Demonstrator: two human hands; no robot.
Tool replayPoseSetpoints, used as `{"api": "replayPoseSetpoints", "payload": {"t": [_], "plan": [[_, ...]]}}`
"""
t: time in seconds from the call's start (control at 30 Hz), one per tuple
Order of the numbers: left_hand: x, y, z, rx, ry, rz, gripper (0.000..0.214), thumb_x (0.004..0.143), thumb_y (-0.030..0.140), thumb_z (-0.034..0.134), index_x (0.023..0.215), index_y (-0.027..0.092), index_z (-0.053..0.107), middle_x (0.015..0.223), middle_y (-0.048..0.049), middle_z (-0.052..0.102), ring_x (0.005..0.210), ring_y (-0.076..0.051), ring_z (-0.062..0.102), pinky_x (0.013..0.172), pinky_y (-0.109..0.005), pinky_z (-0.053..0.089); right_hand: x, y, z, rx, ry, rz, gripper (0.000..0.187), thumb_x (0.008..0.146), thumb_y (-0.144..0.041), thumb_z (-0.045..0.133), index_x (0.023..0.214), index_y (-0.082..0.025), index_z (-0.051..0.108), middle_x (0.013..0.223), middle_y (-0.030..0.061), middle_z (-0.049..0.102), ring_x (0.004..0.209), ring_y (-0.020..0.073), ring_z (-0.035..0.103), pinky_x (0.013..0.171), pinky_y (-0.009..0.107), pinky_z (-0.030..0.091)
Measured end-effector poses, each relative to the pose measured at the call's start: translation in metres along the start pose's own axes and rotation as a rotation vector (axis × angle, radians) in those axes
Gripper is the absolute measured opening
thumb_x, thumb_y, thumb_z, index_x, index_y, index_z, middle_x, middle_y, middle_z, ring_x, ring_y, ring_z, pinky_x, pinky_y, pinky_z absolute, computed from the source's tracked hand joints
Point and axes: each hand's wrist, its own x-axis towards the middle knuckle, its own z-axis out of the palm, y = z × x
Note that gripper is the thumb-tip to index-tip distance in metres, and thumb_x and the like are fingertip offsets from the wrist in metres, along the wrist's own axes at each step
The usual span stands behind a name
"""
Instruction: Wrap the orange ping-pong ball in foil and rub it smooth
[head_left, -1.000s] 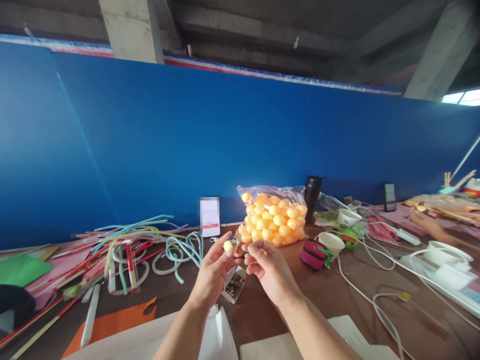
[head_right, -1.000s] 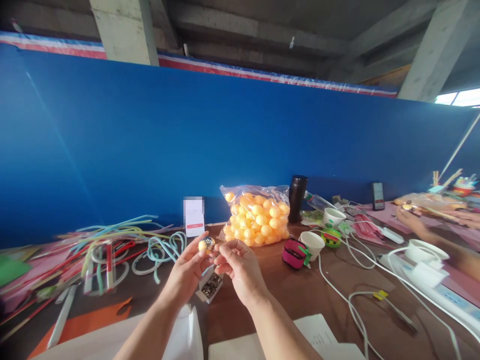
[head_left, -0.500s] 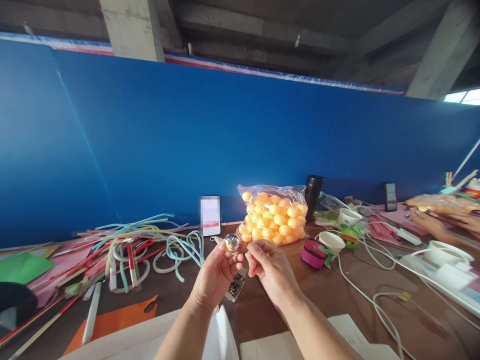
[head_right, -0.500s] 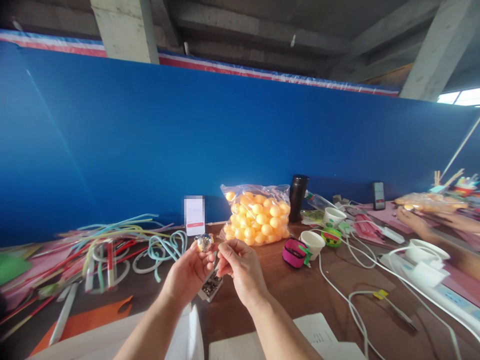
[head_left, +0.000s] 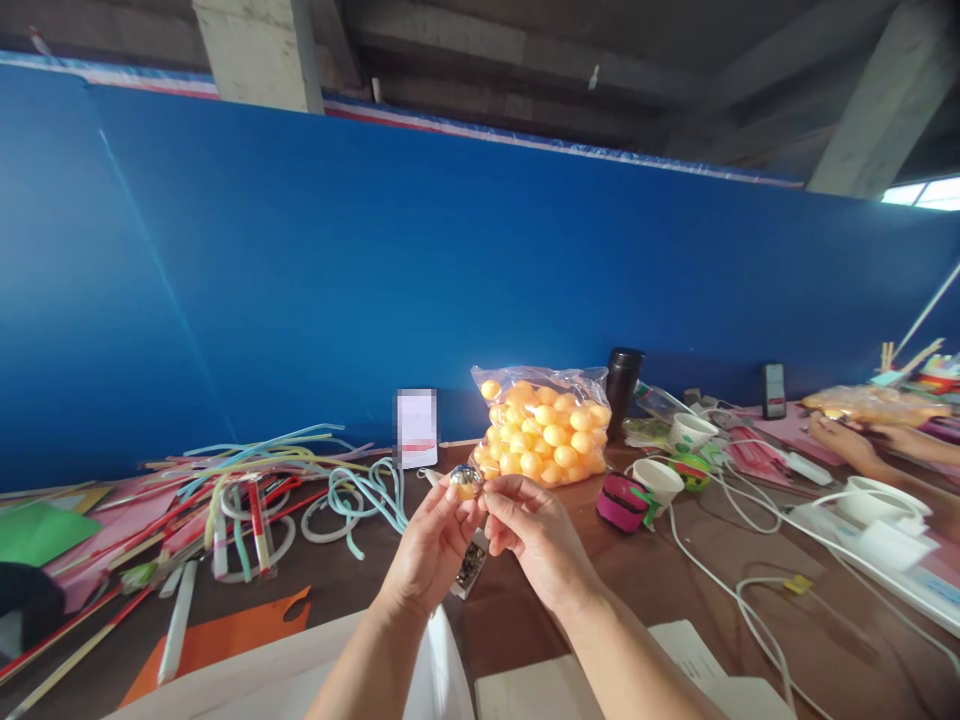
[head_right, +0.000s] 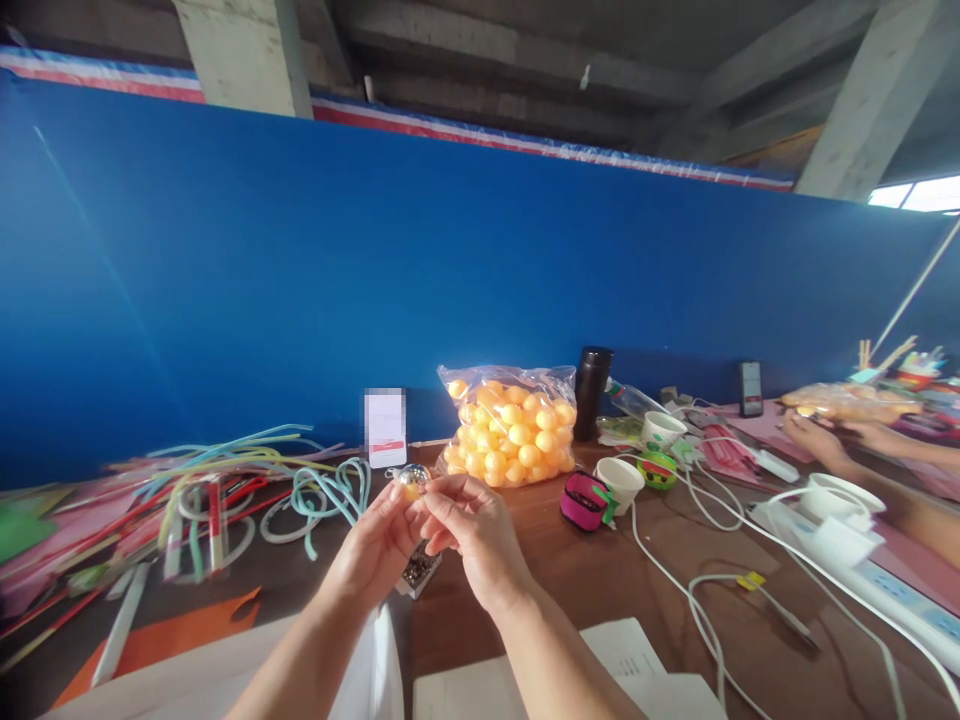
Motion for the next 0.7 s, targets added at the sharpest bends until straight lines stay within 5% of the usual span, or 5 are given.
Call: {"api": "replayPoseSetpoints", "payload": {"t": [0.7], "plan": [[-0.0011, -0.0026, 0.0031, 0.027, -0.059, 0.035, 0.023, 0.085, 0.022, 0.063, 0.108, 0.019, 0.063, 0.095, -0.0039, 0.062, 0.081, -0.011, 0.059, 0.078, -0.025, 0.050, 0.0033, 0.0069, -0.0029, 0.099, 0.015, 0.007, 0.015, 0.076, -0.027, 0.080, 0.084, -0.018, 0.070, 0.069, -0.0002, 0.071, 0.040, 0.0027, 0.046, 0.037, 0.013, 0.031]]}}
